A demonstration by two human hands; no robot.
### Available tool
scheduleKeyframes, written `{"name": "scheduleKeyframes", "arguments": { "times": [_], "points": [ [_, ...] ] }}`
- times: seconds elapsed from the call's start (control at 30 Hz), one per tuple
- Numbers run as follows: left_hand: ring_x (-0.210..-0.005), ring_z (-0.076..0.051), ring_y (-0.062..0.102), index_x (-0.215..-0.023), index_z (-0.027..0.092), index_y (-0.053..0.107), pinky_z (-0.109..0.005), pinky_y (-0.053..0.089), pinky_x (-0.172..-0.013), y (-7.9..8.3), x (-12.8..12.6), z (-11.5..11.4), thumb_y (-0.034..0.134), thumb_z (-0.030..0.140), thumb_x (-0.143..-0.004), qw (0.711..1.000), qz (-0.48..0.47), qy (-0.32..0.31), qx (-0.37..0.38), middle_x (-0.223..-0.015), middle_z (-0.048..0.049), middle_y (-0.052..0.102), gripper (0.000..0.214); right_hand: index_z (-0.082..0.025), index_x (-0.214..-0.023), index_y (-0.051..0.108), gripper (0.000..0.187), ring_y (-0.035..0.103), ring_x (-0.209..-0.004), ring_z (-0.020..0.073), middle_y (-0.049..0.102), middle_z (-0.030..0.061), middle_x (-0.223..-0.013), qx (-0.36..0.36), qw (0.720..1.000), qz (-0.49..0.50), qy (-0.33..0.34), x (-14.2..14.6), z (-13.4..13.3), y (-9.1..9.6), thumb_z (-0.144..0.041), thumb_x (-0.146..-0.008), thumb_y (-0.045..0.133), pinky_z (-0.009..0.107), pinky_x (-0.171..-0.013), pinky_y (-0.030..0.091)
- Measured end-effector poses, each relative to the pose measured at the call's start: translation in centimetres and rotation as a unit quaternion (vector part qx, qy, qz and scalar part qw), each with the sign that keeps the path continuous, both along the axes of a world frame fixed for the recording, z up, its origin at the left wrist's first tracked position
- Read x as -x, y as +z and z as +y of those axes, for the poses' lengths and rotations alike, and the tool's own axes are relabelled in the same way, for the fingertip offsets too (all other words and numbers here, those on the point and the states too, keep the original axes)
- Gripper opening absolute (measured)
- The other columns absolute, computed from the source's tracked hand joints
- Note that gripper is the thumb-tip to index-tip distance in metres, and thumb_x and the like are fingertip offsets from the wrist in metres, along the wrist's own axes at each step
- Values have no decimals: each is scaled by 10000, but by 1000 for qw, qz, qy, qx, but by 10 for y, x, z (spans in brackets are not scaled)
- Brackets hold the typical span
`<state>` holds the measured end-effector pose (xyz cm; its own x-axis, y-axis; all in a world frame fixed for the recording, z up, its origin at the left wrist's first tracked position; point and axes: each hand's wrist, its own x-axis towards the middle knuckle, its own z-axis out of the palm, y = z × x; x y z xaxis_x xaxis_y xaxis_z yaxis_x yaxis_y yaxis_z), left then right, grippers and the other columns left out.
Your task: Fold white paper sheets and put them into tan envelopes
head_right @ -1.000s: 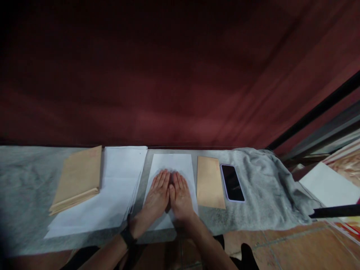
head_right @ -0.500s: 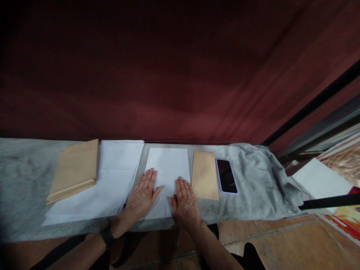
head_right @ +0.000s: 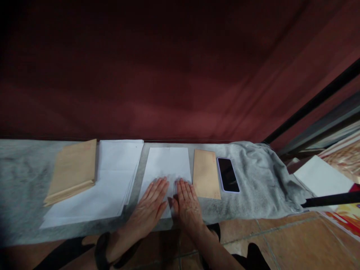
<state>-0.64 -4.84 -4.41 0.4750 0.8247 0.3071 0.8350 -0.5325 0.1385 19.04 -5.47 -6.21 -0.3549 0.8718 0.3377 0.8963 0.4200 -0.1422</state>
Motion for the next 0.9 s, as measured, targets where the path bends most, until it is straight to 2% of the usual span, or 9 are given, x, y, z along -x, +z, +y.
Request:
{"name": "scheduleKeyframes", "arguments": {
  "times": [0.07, 0.17, 0.3, 0.53, 0.67, 0.9],
  "points": [
    [-1521, -229, 267, -1566, 141, 293, -477, 272, -1240, -3, -5, -7, 353, 323, -1018, 1000, 11, -19, 8, -1629, -109, 334, 580, -85, -1527, 384, 533, 380, -1467, 252, 424, 140, -1573, 5, 1000, -6, 27, 2, -1, 2, -294, -1037, 362, 453, -1212, 328],
    [-1512, -232, 290, -1558, 128, 310, -471, 267, -1239, -7, -3, -10, 360, 335, -1017, 999, 28, -11, 12, -1619, -123, 349, 582, -75, -1511, 405, 523, 381, -1466, 242, 431, 147, -1567, 7, 998, -13, 56, 3, -1, 5, -296, -1039, 364, 443, -1201, 352],
    [-1493, -246, 336, -1548, 113, 331, -461, 313, -1215, -10, 10, -6, 387, 370, -1010, 999, 39, 19, -10, -1604, -142, 370, 599, -58, -1500, 415, 558, 397, -1456, 259, 441, 176, -1555, -8, 999, -9, 43, 1, -1, 4, -374, -1041, 404, 451, -1186, 380],
    [-1464, -281, 390, -1526, 83, 374, -475, 333, -1204, -14, 26, -1, 391, 418, -998, 995, 19, 87, -36, -1573, -183, 406, 625, -92, -1563, 321, 622, 406, -1450, 292, 412, 170, -1573, 2, 1000, 1, 9, -4, -2, -1, -389, -1029, 439, 484, -1181, 388],
    [-1458, -290, 398, -1517, 59, 383, -485, 316, -1215, -12, 20, 15, 362, 363, -1003, 993, -8, 111, -34, -1556, -200, 425, 598, -96, -1585, 263, 611, 405, -1451, 300, 416, 179, -1567, -6, 999, 31, 12, -2, 10, -1, -337, -1039, 387, 508, -1169, 398],
    [-1504, -238, 306, -1535, 76, 352, -462, 306, -1221, -7, -18, 57, 308, 199, -983, 999, -10, 43, 8, -1594, -157, 386, 567, -128, -1565, 325, 551, 349, -1485, 245, 382, 140, -1594, 45, 997, 66, -3, 15, 51, 16, -364, -1068, 307, 473, -1191, 373]
  ]
}}
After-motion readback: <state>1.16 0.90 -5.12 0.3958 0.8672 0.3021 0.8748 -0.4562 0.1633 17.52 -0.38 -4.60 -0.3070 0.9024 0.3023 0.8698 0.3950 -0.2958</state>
